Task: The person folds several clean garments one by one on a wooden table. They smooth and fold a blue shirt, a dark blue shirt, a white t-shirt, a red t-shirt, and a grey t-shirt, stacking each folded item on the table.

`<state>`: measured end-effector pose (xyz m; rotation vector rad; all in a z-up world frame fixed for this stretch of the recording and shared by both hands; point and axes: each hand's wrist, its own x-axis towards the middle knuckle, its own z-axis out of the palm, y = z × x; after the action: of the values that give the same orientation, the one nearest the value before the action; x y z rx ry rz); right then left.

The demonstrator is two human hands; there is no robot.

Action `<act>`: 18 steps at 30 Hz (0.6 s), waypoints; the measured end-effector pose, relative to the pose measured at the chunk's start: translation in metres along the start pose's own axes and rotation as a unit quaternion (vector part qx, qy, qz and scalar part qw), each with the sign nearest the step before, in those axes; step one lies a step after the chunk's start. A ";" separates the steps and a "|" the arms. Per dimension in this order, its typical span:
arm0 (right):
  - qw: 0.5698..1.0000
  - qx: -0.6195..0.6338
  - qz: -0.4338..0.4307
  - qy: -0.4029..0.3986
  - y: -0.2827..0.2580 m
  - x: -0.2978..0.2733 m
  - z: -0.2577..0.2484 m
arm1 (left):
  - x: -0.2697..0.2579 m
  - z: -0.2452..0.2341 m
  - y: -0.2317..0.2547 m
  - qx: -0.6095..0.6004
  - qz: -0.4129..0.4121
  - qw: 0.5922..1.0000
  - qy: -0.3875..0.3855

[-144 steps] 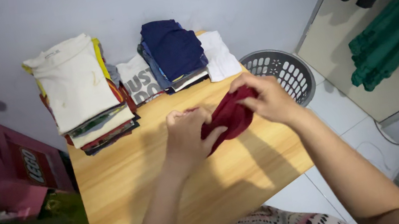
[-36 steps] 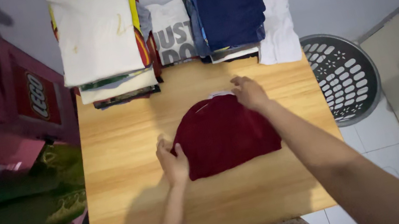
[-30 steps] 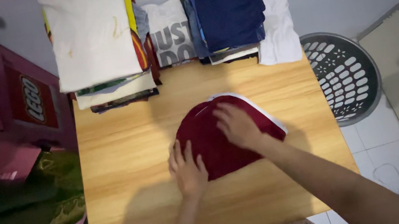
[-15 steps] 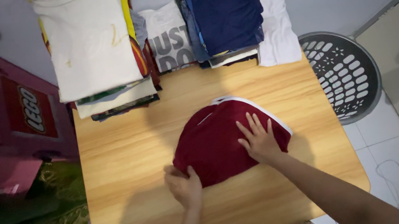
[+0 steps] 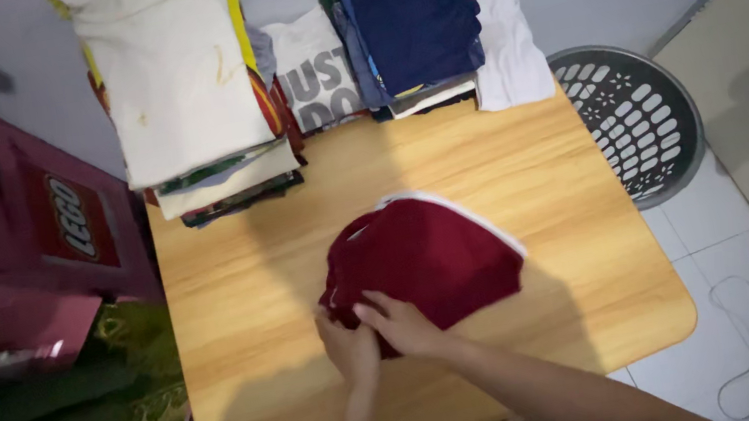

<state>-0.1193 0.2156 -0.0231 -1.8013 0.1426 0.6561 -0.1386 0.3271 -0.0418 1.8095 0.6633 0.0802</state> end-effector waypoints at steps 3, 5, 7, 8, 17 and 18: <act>0.982 0.163 0.018 -0.090 -0.039 0.009 -0.001 | -0.010 -0.015 0.018 0.032 0.132 0.991 0.003; 0.994 0.080 0.005 -0.071 -0.051 0.012 -0.013 | -0.011 -0.016 0.027 0.025 0.165 0.986 -0.025; 0.998 0.039 -0.014 -0.052 -0.050 0.015 -0.030 | -0.010 -0.012 0.033 -0.012 0.124 0.989 -0.076; 0.998 0.039 -0.028 -0.041 -0.045 0.018 -0.044 | -0.010 -0.010 0.033 0.003 0.107 0.990 -0.090; 0.987 -0.112 -0.022 0.114 0.024 0.037 -0.133 | -0.007 0.008 -0.004 0.255 0.300 0.900 -0.187; 0.948 -0.245 -0.101 0.176 0.028 0.031 -0.127 | -0.006 0.010 -0.006 0.303 0.265 0.886 -0.229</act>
<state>-0.0591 0.0971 -0.0384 -2.3680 0.0310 0.2221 -0.1422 0.3167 -0.0488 2.4576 -0.1950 -0.2112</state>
